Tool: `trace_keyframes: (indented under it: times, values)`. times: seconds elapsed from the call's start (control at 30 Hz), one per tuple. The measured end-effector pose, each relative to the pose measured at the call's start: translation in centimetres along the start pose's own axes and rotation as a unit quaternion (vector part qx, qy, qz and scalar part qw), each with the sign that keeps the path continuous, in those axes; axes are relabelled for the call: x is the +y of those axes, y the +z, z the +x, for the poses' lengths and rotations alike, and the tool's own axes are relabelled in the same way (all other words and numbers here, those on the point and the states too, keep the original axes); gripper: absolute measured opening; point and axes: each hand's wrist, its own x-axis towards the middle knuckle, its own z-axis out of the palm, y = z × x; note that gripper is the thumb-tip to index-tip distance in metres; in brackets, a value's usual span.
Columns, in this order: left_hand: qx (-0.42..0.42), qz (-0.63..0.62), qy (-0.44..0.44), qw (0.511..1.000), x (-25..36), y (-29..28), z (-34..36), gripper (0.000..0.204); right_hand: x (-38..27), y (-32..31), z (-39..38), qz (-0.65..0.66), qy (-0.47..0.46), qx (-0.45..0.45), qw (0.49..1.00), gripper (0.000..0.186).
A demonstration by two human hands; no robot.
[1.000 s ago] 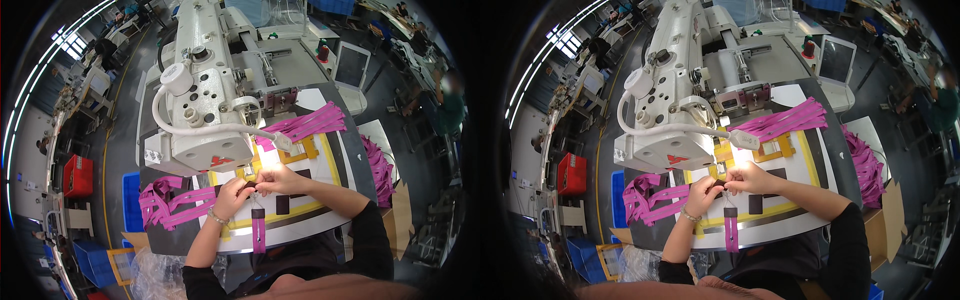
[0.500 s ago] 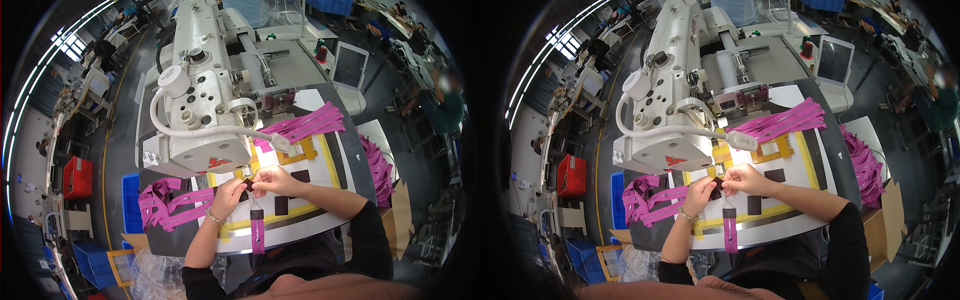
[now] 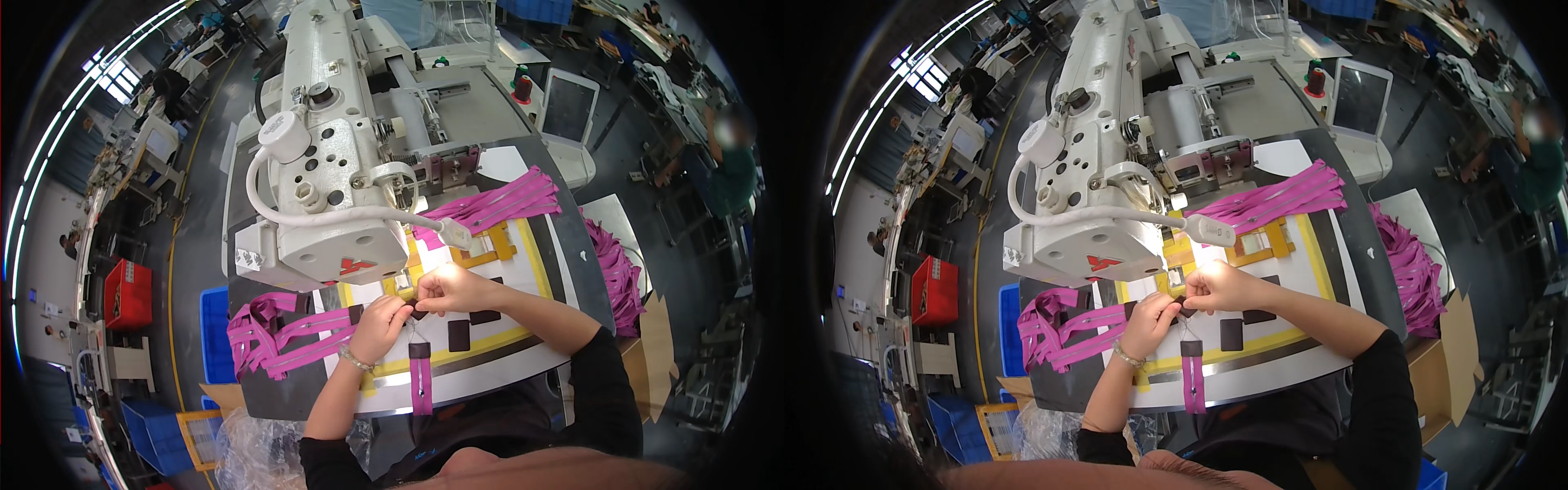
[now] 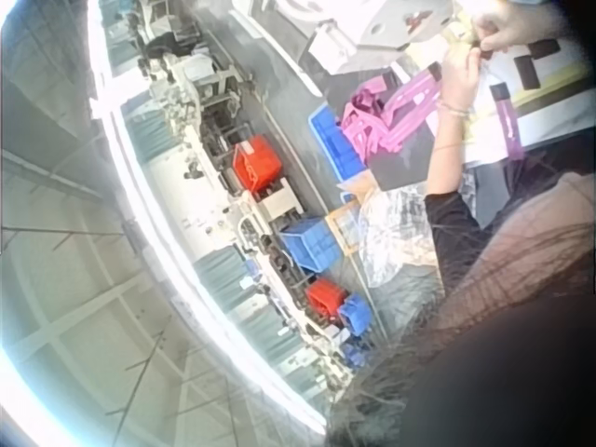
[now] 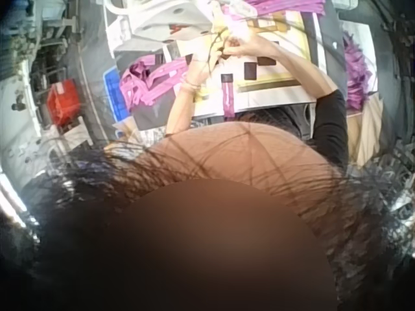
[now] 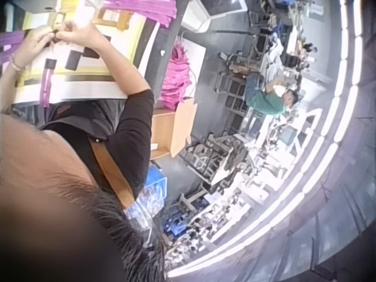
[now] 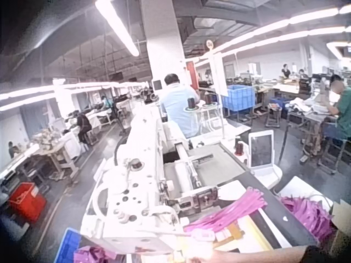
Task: Sewing small leather or fabric tabs onto zippers using an industrial sewing machine.
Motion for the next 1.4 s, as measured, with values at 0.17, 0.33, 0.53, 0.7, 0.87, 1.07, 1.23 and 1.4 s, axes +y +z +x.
trace_keyframes:
  times: [0.17, 0.33, 0.53, 0.7, 0.87, 1.07, 1.23, 1.4]
  values:
    - [0.060, 0.197, -0.016, 0.978, 4.0, 1.3, -1.6, 0.044, 0.9, -1.2, -0.2, 0.059, 0.044, 0.061, 0.995, 0.020]
    - [-0.072, 0.249, 0.000, 0.966, 4.1, 2.8, -7.2, 0.066, 2.2, -0.9, 1.4, 0.121, 0.065, 0.111, 0.984, 0.021]
    - [-0.035, 0.430, -0.084, 0.898, -0.9, -4.4, -8.5, 0.063, 1.4, -0.3, 2.9, 0.116, 0.118, 0.127, 0.978, 0.020]
    - [0.042, 0.397, -0.204, 0.894, -6.6, -9.2, -7.7, 0.067, 1.9, -0.1, 3.6, 0.116, 0.136, 0.161, 0.971, 0.019]
    - [0.107, 0.571, -0.126, 0.804, -6.4, -10.1, -4.2, 0.037, 1.9, 0.3, 3.6, 0.132, 0.117, 0.157, 0.972, 0.020]
    - [0.091, 0.325, 0.078, 0.938, 0.7, -1.1, -0.5, 0.019, 1.8, 0.3, 3.5, 0.121, 0.130, 0.169, 0.970, 0.020]
    - [0.105, 0.271, 0.122, 0.949, 0.1, 0.8, 0.3, 0.034, 1.5, 0.2, 4.0, 0.095, 0.139, 0.174, 0.970, 0.019]
    - [0.113, 0.272, 0.131, 0.947, -0.5, 0.8, 0.5, 0.035, 1.3, -0.1, 3.9, 0.099, 0.161, 0.157, 0.969, 0.019]
